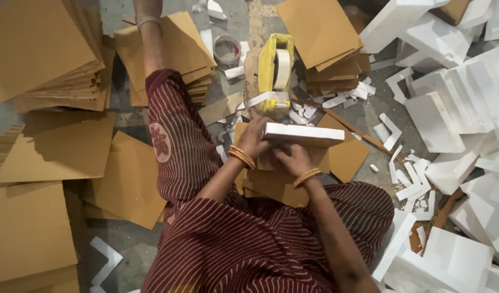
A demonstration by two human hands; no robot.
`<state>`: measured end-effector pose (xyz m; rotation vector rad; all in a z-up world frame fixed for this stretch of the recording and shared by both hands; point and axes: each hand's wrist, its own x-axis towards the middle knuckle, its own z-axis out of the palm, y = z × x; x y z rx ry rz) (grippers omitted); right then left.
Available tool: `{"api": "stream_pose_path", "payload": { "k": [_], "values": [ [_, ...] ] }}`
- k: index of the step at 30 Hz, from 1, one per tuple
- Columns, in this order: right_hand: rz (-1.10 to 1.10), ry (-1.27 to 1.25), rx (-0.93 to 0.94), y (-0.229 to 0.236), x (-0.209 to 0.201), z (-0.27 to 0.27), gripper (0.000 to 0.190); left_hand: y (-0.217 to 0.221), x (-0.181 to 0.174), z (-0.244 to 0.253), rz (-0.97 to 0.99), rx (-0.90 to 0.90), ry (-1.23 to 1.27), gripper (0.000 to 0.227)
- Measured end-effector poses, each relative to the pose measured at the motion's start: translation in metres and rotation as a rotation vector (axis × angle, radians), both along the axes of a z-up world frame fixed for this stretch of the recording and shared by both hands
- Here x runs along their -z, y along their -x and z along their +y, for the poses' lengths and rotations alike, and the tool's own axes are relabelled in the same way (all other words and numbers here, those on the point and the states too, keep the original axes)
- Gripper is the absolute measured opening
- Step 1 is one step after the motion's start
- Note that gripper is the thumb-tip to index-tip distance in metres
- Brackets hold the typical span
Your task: The person sits on the floor and assembles small cardboard boxes by inserting white foam inserts into them. They use a handheld tape dispenser to seal the boxes and place the finished units into a stack.
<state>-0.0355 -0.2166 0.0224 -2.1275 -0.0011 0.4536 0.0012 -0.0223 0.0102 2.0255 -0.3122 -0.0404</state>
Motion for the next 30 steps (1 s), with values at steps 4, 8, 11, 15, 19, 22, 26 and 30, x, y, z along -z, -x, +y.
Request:
{"api": "stream_pose_path", "payload": {
  "k": [4, 8, 11, 15, 19, 22, 26, 30],
  "values": [
    [-0.122, 0.346, 0.038, -0.003, -0.079, -0.012, 0.034, 0.006, -0.016, 0.001, 0.126, 0.013, -0.122, 0.049],
    [-0.634, 0.312, 0.001, -0.03, -0.099, -0.003, 0.026, 0.01, -0.017, 0.007, -0.053, -0.024, -0.132, 0.064],
    [-0.166, -0.044, -0.019, -0.072, -0.079, 0.007, 0.032, 0.009, -0.015, 0.005, 0.037, -0.026, -0.165, 0.061],
    [0.042, 0.291, -0.07, -0.1, -0.054, 0.007, 0.038, 0.01, -0.01, 0.002, 0.01, -0.071, -0.181, 0.068],
    [0.184, 0.185, -0.049, -0.116, -0.023, -0.004, 0.035, 0.013, -0.016, 0.004, 0.045, -0.052, -0.197, 0.065],
    [0.236, 0.095, -0.115, -0.126, -0.008, -0.011, 0.035, 0.018, -0.025, 0.003, 0.114, -0.043, -0.269, 0.054],
    [0.313, 0.126, -0.236, -0.131, 0.002, -0.023, 0.042, 0.029, -0.02, 0.001, -0.083, -0.13, -0.135, 0.055],
    [0.413, 0.33, -0.267, -0.143, 0.016, -0.034, 0.057, 0.033, -0.013, -0.002, -0.028, -0.158, -0.066, 0.047]
  ]
}}
